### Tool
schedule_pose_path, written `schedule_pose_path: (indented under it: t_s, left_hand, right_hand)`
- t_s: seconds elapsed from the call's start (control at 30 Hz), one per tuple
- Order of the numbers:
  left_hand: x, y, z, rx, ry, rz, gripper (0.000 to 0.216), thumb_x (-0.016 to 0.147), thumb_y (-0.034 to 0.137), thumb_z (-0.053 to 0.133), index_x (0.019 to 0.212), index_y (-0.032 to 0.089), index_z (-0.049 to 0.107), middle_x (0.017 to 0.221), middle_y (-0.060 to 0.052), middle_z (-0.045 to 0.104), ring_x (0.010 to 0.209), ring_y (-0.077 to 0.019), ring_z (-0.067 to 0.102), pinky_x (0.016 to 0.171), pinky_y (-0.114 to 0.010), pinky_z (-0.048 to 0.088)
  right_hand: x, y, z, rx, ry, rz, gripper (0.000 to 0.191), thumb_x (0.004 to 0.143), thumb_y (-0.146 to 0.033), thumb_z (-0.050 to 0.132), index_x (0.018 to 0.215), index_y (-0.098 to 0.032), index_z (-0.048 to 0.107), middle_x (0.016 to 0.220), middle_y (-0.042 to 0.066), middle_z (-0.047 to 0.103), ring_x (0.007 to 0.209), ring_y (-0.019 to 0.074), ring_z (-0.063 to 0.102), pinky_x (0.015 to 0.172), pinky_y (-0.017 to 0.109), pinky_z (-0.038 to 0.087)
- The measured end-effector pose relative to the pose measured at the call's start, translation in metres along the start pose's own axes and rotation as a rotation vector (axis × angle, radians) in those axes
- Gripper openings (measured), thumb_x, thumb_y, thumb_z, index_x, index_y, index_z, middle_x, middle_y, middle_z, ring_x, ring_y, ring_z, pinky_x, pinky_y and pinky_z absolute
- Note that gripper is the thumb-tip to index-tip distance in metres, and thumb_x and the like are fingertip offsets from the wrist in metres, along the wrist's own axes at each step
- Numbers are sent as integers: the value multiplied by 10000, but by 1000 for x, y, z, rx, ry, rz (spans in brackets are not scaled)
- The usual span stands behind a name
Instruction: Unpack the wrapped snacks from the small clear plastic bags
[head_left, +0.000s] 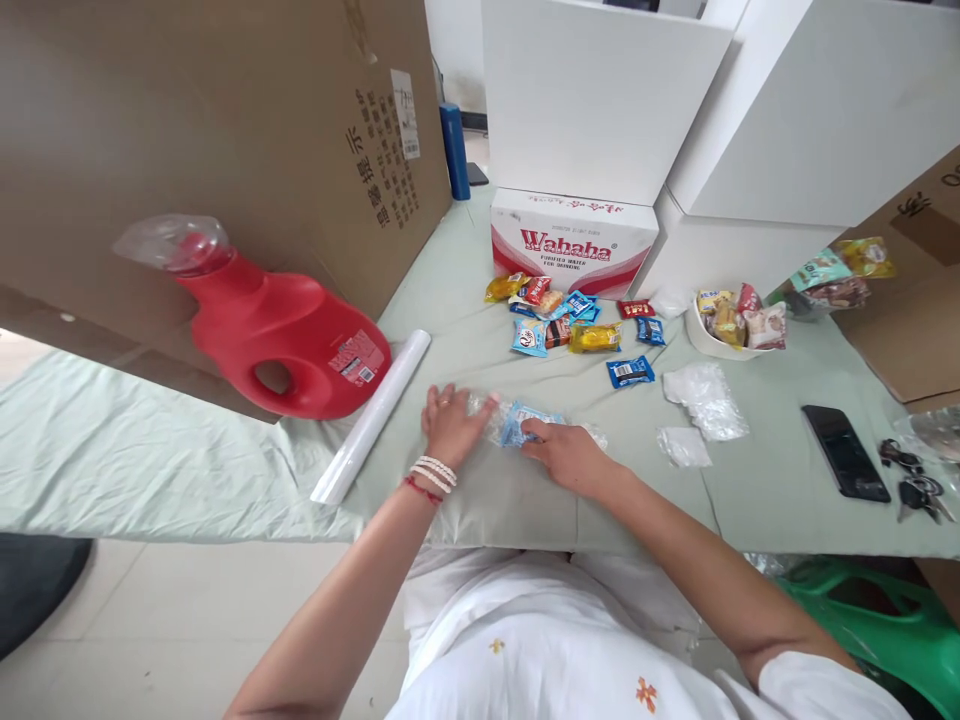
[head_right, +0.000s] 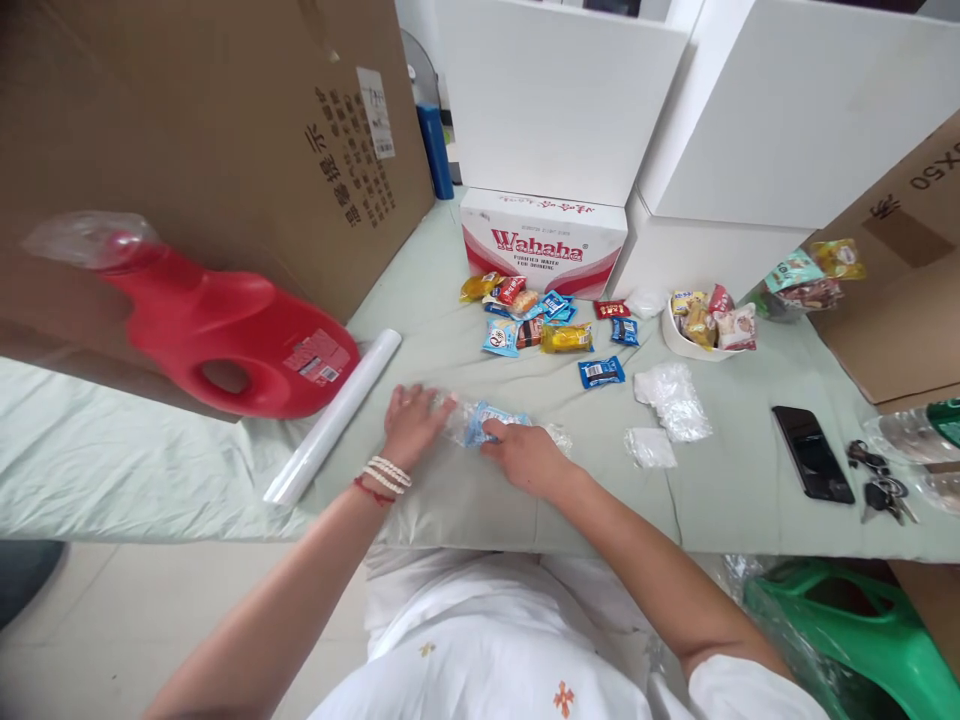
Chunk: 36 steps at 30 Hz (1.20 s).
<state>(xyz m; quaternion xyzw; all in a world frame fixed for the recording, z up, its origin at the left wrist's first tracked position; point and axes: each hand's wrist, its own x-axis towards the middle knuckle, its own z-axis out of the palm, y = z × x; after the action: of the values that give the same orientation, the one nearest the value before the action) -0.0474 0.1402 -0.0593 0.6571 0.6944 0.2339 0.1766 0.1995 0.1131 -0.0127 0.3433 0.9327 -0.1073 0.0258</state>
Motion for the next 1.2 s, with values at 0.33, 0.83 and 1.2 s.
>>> schedule_pose_path:
  t_s: [0.33, 0.83, 1.2]
  left_hand:
    - [-45, 79, 1, -302, -8, 118, 91, 847, 195, 544, 831, 217, 630, 844, -18, 651, 808, -181, 630, 788, -315, 501]
    - [-88, 88, 43, 352, -55, 501, 379, 920, 188, 537, 1290, 211, 618, 1505, -108, 575, 1293, -289, 528, 855, -441, 433]
    - [-90, 95, 47, 459, -19, 584, 311, 967, 139, 487, 1188, 229, 688, 1594, -79, 508, 1270, -276, 574, 889, -457, 452]
  right_hand:
    - [-1, 7, 12, 223, 76, -8, 326, 939, -82, 502, 1165, -195, 708, 1348, 126, 625, 1048, 250, 666, 843, 343, 524]
    - [-56, 15, 49, 454, 694, 713, 375, 943, -428, 607, 1202, -174, 704, 1253, 181, 640, 1134, 332, 598, 994, 526, 506]
    - [-39, 30, -22, 563, 360, 725, 186, 892, -401, 602, 817, -232, 582, 682, -18, 603, 642, 171, 554, 627, 266, 386]
